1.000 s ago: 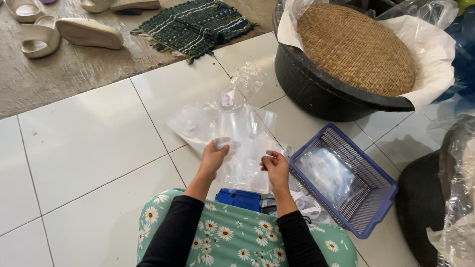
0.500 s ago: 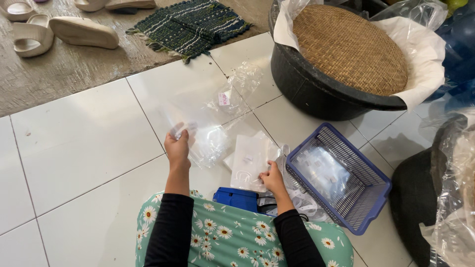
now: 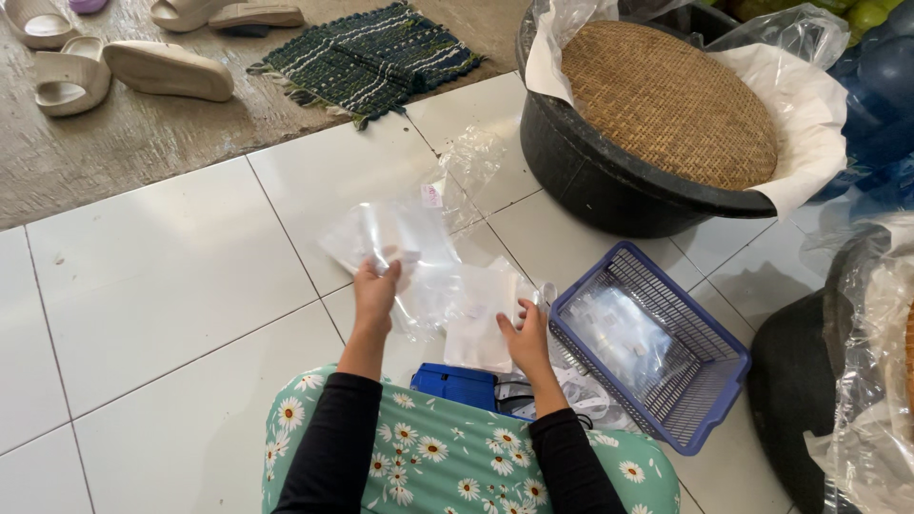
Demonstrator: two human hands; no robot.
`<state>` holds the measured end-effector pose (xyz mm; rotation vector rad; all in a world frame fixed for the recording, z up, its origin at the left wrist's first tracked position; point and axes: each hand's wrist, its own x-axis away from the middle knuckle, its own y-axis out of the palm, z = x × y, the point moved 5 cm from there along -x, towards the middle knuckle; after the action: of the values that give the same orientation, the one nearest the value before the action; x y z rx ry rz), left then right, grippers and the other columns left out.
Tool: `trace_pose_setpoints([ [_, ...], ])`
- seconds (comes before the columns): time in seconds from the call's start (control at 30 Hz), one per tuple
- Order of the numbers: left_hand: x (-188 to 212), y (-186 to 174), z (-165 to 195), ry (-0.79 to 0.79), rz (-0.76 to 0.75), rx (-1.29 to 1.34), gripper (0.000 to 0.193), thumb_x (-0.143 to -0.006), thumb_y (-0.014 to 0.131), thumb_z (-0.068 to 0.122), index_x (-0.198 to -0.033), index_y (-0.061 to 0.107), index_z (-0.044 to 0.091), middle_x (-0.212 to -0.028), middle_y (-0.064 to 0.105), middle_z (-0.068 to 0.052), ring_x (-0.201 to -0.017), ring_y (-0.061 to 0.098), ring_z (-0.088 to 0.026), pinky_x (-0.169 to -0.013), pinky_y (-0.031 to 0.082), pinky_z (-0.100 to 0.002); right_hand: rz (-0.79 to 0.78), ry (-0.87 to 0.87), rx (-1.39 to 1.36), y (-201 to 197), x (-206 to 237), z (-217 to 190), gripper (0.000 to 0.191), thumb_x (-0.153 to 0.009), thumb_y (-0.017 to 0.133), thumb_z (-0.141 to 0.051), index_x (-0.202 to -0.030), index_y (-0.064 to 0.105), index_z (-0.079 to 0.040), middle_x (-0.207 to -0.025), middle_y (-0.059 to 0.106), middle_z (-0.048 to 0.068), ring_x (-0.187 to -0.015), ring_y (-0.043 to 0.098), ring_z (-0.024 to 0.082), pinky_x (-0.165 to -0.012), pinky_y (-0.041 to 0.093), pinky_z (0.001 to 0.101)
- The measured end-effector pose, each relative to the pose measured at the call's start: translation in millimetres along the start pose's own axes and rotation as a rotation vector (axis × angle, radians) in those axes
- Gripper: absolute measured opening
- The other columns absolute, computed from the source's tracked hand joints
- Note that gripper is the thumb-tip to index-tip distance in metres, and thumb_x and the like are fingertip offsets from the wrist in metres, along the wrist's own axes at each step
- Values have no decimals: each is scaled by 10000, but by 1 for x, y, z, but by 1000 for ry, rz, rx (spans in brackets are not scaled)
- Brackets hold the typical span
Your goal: The person sits on a floor cushion and packs white slipper-like items into clear plastic bags one at a time, folding the bags closed and placing the packed bags into a blue basket. They repeatedly take a new bag, insert an item, and set the finished bag aside.
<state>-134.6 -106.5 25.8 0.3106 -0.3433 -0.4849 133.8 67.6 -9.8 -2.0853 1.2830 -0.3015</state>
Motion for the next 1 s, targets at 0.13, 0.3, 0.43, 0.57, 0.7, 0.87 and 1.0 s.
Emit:
trace_pose_setpoints([
  [0.13, 16, 38, -25, -74, -223, -13, 348, -967, 640, 34, -1314, 653, 56, -1113, 732, -94, -949, 694, -174, -793, 579, -303, -205, 105, -694, 0, 2, -24, 496, -936, 733, -279, -1332, 566, -31, -1033, 623, 66, -896, 615, 128, -723, 521, 264],
  [0.3, 33, 53, -36, -195, -301, 7, 311, -987, 606, 73, -1296, 634, 84, -1132, 727, -69, -958, 720, -177, -792, 596, -314, -78, 151, -729, -12, 2, -35, 334, -903, 762, -68, -1176, 599, 35, -877, 702, 89, -744, 663, 138, -636, 515, 256],
  [0.43, 28, 50, -42, -164, -257, -42, 310, -992, 597, 65, -1299, 643, 76, -1115, 715, -79, -927, 716, -160, -759, 586, -302, -108, 250, -790, -9, -2, -24, 243, -949, 664, -46, -1180, 618, 11, -872, 732, 103, -719, 679, 141, -656, 558, 263],
  [0.57, 8, 30, -33, -9, -98, -23, 317, -995, 596, 36, -1305, 656, 50, -1058, 737, -137, -846, 706, -172, -700, 564, -292, -94, 388, -765, -4, -4, 0, 185, -972, 588, -62, -1141, 599, 12, -888, 754, 95, -727, 711, 160, -638, 571, 291],
  [0.7, -7, -3, -3, 67, 88, 97, 308, -997, 577, 32, -1300, 633, 51, -1097, 722, -108, -888, 726, -177, -708, 591, -300, -56, 270, -495, 0, -5, 19, 213, -955, 631, -16, -1163, 605, 21, -927, 803, 112, -796, 681, 142, -743, 528, 244],
  [0.87, 0, -21, 27, 50, 123, 153, 306, -1010, 551, 46, -1310, 610, 61, -1164, 713, -102, -982, 732, -195, -779, 612, -321, -95, 378, -188, 10, 3, 33, 273, -871, 713, -75, -1129, 626, -48, -857, 755, 73, -774, 705, 185, -703, 542, 318],
  [1.0, 4, -21, 35, 37, 125, 151, 315, -1012, 549, 60, -1323, 599, 67, -1179, 710, -107, -998, 725, -197, -802, 614, -329, -119, 303, 52, 6, 6, 24, 319, -841, 765, -154, -1116, 622, -82, -938, 740, 128, -865, 708, 248, -785, 551, 350],
])
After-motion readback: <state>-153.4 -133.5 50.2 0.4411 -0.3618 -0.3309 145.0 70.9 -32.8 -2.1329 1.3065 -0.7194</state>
